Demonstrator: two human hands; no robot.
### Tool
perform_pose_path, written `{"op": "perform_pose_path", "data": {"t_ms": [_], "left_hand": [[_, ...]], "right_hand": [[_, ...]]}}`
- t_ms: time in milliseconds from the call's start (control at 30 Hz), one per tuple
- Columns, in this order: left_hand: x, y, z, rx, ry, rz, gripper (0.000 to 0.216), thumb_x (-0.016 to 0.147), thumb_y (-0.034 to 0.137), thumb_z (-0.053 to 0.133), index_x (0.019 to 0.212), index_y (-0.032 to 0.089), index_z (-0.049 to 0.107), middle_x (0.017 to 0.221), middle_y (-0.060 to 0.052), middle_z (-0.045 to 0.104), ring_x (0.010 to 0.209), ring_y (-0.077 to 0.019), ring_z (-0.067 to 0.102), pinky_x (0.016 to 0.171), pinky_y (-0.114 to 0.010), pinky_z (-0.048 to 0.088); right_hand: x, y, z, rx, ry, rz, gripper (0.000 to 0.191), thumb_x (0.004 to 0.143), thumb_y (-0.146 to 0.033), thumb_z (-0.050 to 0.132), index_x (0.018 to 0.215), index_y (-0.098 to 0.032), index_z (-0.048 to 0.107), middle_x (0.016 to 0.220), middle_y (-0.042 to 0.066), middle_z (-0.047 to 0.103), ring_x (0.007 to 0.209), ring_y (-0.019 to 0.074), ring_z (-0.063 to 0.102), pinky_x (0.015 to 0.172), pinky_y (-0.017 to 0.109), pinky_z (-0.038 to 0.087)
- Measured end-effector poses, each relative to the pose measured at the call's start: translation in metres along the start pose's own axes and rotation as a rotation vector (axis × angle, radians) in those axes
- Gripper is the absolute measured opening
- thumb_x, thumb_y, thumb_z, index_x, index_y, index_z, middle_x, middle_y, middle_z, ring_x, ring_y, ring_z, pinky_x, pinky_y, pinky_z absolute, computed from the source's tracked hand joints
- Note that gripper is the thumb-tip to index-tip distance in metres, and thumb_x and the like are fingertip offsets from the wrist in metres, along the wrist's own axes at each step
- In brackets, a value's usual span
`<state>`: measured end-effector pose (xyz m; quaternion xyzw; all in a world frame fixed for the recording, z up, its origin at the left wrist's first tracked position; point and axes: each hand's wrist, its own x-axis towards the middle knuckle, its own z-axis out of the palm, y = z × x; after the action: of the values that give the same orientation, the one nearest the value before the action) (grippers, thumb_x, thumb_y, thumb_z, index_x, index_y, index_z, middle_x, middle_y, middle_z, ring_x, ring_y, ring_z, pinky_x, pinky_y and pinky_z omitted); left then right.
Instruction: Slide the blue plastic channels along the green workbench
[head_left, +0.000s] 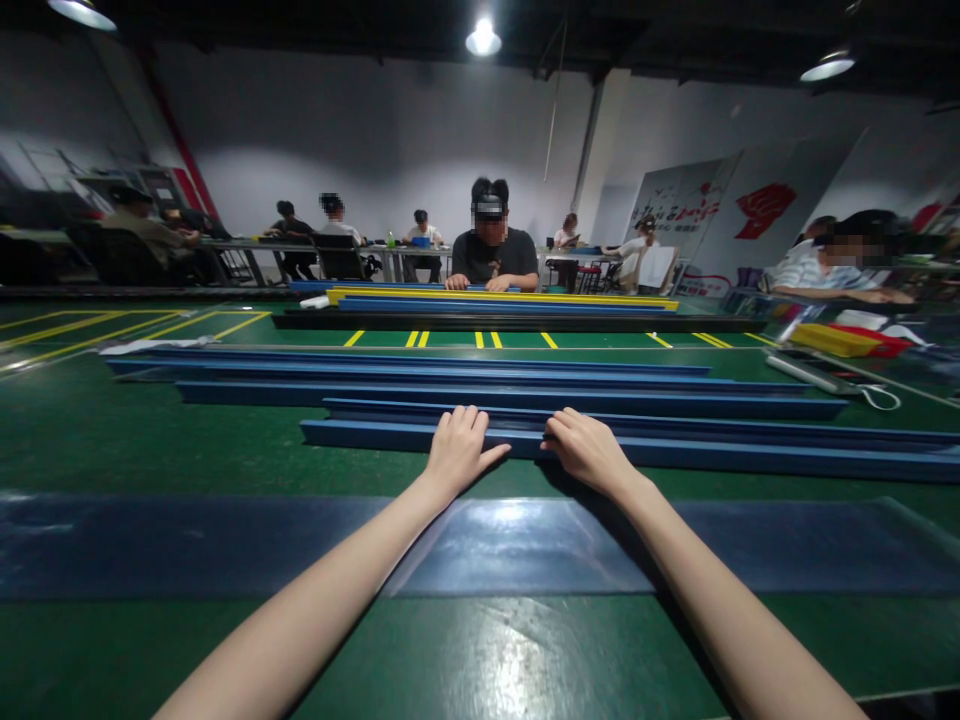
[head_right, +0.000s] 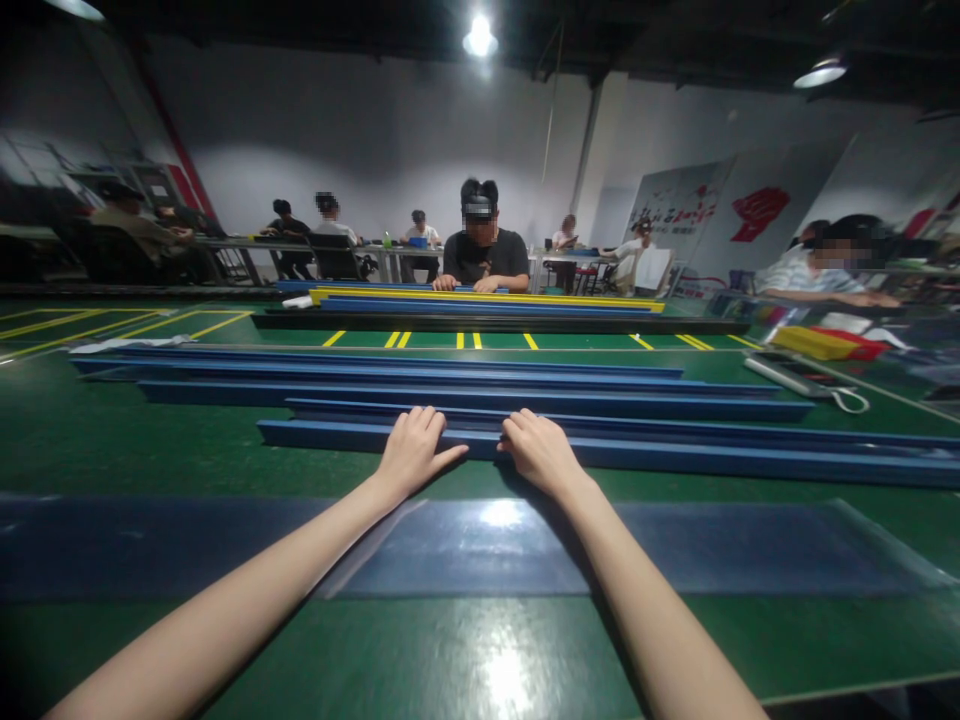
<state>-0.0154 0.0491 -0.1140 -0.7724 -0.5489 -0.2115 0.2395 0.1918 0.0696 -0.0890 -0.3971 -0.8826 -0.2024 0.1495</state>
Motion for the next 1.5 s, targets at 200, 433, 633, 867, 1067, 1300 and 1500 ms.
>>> {"op": "perform_pose_path", "data": {"t_ms": [200, 433, 633, 867, 1067, 1300, 1500], "left_hand": [[0.000, 0.000, 0.000, -0.043, 0.009, 0.045, 0.033, 0.080, 0.049, 0.047, 0.081, 0.016, 0.053, 0.085, -0.007, 0.055, 0.082, -0.0222, 0.047, 0.068, -0.033, 0.034], [0.000, 0.000, 0.000, -0.061, 0.032, 0.112, 0.027, 0.084, 0.042, 0.044, 0.080, 0.017, 0.053, 0.085, -0.006, 0.054, 0.080, -0.0205, 0.046, 0.068, -0.032, 0.035], [0.000, -0.001, 0.001, -0.038, 0.042, 0.093, 0.032, 0.084, 0.046, 0.041, 0.078, 0.016, 0.053, 0.083, -0.007, 0.054, 0.078, -0.0201, 0.046, 0.066, -0.031, 0.034], [0.001, 0.000, 0.003, -0.019, 0.020, 0.108, 0.033, 0.085, 0.046, 0.039, 0.081, 0.016, 0.054, 0.084, -0.007, 0.055, 0.080, -0.0206, 0.047, 0.066, -0.031, 0.033], [0.001, 0.001, 0.003, -0.007, 0.037, 0.121, 0.033, 0.085, 0.044, 0.039, 0.081, 0.016, 0.055, 0.084, -0.007, 0.056, 0.078, -0.0203, 0.048, 0.065, -0.032, 0.032], [0.000, 0.001, 0.001, -0.005, 0.121, 0.103, 0.028, 0.087, 0.035, 0.039, 0.075, 0.017, 0.056, 0.081, -0.006, 0.057, 0.078, -0.0202, 0.047, 0.066, -0.032, 0.031], [0.000, -0.001, -0.001, -0.047, 0.172, 0.094, 0.026, 0.087, 0.031, 0.040, 0.073, 0.017, 0.056, 0.078, -0.006, 0.057, 0.076, -0.0186, 0.047, 0.065, -0.032, 0.030]], "right_hand": [[0.001, 0.003, -0.006, 0.014, -0.077, 0.000, 0.008, 0.081, -0.022, 0.051, 0.074, -0.017, 0.052, 0.077, 0.004, 0.057, 0.073, 0.0153, 0.050, 0.057, 0.025, 0.030], [-0.010, 0.019, -0.015, 0.074, -0.156, 0.042, 0.008, 0.080, -0.019, 0.048, 0.074, -0.018, 0.051, 0.078, 0.003, 0.057, 0.073, 0.0144, 0.051, 0.056, 0.024, 0.029], [-0.016, 0.029, -0.018, 0.081, -0.184, 0.092, 0.007, 0.078, -0.021, 0.049, 0.072, -0.018, 0.051, 0.077, 0.003, 0.056, 0.068, 0.0134, 0.050, 0.055, 0.023, 0.028], [-0.016, 0.023, -0.016, 0.052, -0.164, 0.063, 0.015, 0.082, -0.030, 0.045, 0.075, -0.018, 0.051, 0.078, 0.004, 0.057, 0.072, 0.0157, 0.051, 0.059, 0.025, 0.030], [-0.010, 0.003, -0.006, 0.028, -0.041, 0.017, 0.026, 0.088, -0.035, 0.035, 0.079, -0.017, 0.053, 0.078, 0.005, 0.057, 0.075, 0.0161, 0.049, 0.063, 0.025, 0.031], [-0.004, -0.018, 0.009, 0.005, 0.146, 0.088, 0.027, 0.089, -0.031, 0.034, 0.074, -0.017, 0.052, 0.075, 0.006, 0.055, 0.075, 0.0167, 0.046, 0.065, 0.026, 0.030], [-0.005, -0.016, 0.013, 0.017, 0.167, 0.073, 0.028, 0.090, -0.032, 0.033, 0.074, -0.017, 0.051, 0.074, 0.005, 0.054, 0.074, 0.0164, 0.046, 0.064, 0.026, 0.030]]}}
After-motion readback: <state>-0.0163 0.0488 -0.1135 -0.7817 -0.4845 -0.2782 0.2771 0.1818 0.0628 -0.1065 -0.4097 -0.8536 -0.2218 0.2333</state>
